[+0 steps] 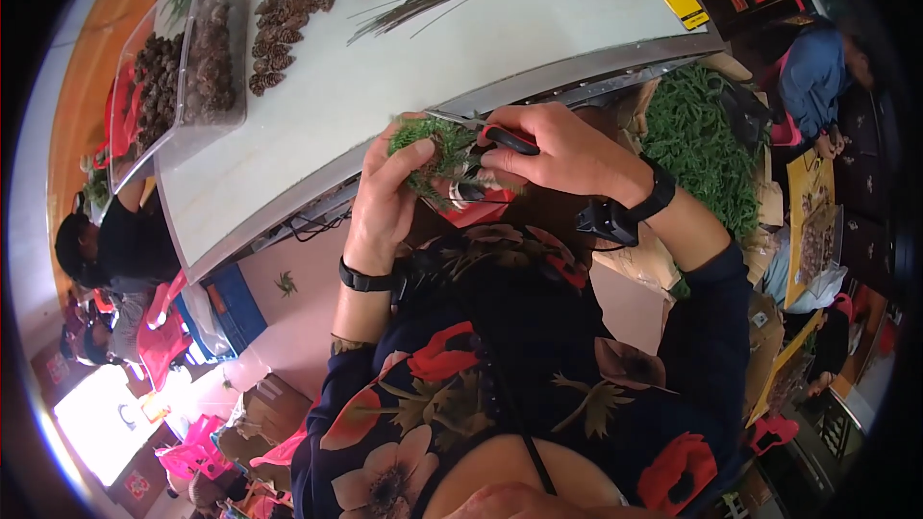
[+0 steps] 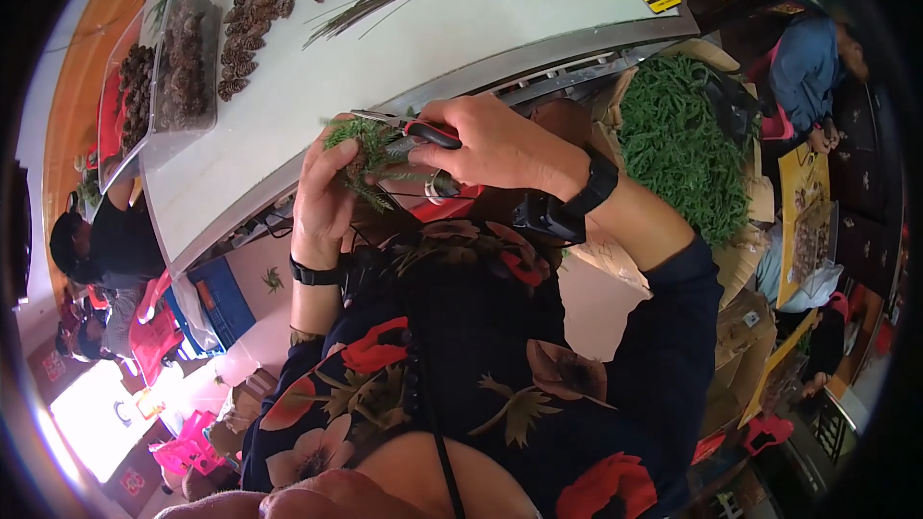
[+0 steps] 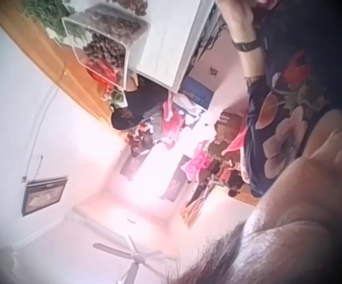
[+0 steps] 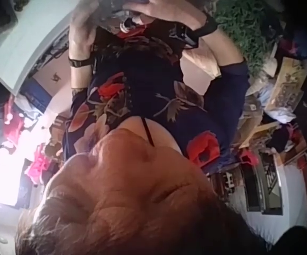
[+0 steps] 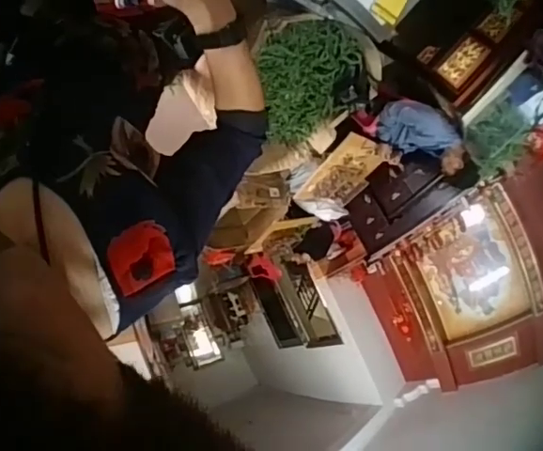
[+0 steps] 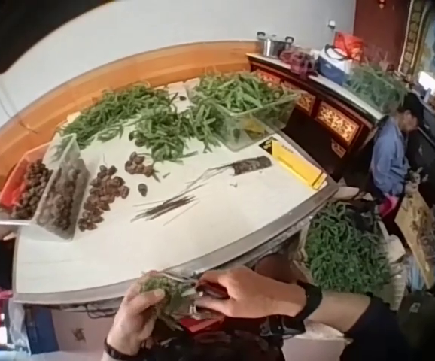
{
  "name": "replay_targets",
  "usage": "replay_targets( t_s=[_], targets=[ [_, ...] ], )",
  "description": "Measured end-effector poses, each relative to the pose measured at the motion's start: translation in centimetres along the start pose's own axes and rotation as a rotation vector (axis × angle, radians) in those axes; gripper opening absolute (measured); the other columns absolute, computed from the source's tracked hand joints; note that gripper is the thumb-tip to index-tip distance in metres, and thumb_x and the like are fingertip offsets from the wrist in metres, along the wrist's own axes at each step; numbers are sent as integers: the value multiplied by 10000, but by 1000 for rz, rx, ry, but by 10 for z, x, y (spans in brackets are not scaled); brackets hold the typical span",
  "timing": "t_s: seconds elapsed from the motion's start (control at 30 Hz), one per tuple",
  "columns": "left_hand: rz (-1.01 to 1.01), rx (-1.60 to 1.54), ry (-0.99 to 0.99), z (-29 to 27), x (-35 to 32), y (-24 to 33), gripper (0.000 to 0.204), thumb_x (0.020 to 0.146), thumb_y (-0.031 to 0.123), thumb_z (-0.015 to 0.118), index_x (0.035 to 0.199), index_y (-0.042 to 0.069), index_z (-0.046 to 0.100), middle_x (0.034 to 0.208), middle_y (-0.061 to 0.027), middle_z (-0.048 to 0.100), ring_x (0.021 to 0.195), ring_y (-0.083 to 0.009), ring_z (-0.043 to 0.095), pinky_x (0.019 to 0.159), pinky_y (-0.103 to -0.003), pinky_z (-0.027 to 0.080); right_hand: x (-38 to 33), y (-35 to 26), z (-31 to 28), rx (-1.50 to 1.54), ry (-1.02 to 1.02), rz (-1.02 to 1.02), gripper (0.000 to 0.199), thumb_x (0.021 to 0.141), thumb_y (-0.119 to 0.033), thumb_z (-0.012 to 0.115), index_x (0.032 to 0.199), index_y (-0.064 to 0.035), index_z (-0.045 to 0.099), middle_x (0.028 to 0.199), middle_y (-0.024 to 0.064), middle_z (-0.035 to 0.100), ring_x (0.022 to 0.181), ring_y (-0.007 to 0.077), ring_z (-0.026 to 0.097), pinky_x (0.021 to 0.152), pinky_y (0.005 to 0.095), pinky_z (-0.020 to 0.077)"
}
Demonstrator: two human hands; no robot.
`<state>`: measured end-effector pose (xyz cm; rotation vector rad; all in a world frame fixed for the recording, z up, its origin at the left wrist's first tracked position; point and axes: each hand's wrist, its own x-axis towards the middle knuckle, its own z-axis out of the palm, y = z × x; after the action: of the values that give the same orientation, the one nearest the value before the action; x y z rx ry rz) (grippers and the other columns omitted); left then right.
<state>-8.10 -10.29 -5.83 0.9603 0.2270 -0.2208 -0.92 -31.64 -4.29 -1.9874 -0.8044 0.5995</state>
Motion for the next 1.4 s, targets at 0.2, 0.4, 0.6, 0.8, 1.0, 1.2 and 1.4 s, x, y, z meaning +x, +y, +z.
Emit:
replay_targets(
  t_s=[0.2, 0.4, 0.6, 0.8, 1.0, 1.2, 1.4],
  targets=[
    [11, 51, 56, 5, -1, -2, 298, 864, 104, 539, 1146, 9, 521, 969, -79, 626, 783, -139, 591, 599, -218, 431, -2, 7, -1, 202, -67, 45, 273, 877, -249, 640, 910, 18, 597, 576, 100, 572, 486, 155, 565, 513, 308, 436],
    [-7, 66, 58, 4, -3, 2, 313, 859, 92, 531, 1160, 9, 508, 970, -88, 622, 774, -162, 591, 611, -240, 444, 0, -2, -3, 40, -92, 83, 323, 839, -211, 660, 1058, 7, 569, 865, 162, 641, 778, 302, 616, 726, 348, 476],
    [11, 70, 25, -12, 5, -8, 337, 849, 92, 532, 1173, 4, 498, 973, -97, 617, 787, -167, 581, 609, -248, 441, 4, -1, -2, -145, -60, 63, 264, 764, -171, 686, 929, 9, 586, 797, 183, 631, 762, 365, 619, 690, 407, 487],
    [12, 65, 37, -26, -1, -12, 349, 843, 90, 541, 1177, -3, 496, 925, -81, 606, 758, -140, 558, 597, -242, 422, 6, 4, 14, -318, 83, -34, 251, 707, -160, 703, 862, 1, 589, 753, 199, 622, 733, 390, 617, 657, 448, 485],
    [58, 137, 71, -32, 3, -19, 298, 839, 63, 565, 1128, -5, 534, 820, -32, 593, 680, -101, 529, 580, -229, 406, 6, 3, 17, -277, 69, -62, 305, 680, -167, 731, 901, -6, 595, 750, 209, 624, 744, 391, 623, 663, 453, 489],
    [113, 142, 161, -39, 3, -15, 183, 834, 42, 585, 1015, 18, 595, 760, 17, 574, 626, -63, 491, 586, -194, 390, 20, 15, -14, -300, 196, -60, 381, 709, -295, 736, 927, -17, 594, 874, 187, 641, 853, 357, 618, 750, 435, 490],
    [102, 51, 128, -51, 12, -22, 187, 839, 72, 576, 1022, 32, 589, 790, -7, 596, 677, -115, 552, 654, -236, 458, 51, 52, -58, -678, 556, 134, 423, 709, -350, 755, 974, -60, 597, 957, 126, 573, 951, 326, 547, 774, 438, 460]
  ],
)
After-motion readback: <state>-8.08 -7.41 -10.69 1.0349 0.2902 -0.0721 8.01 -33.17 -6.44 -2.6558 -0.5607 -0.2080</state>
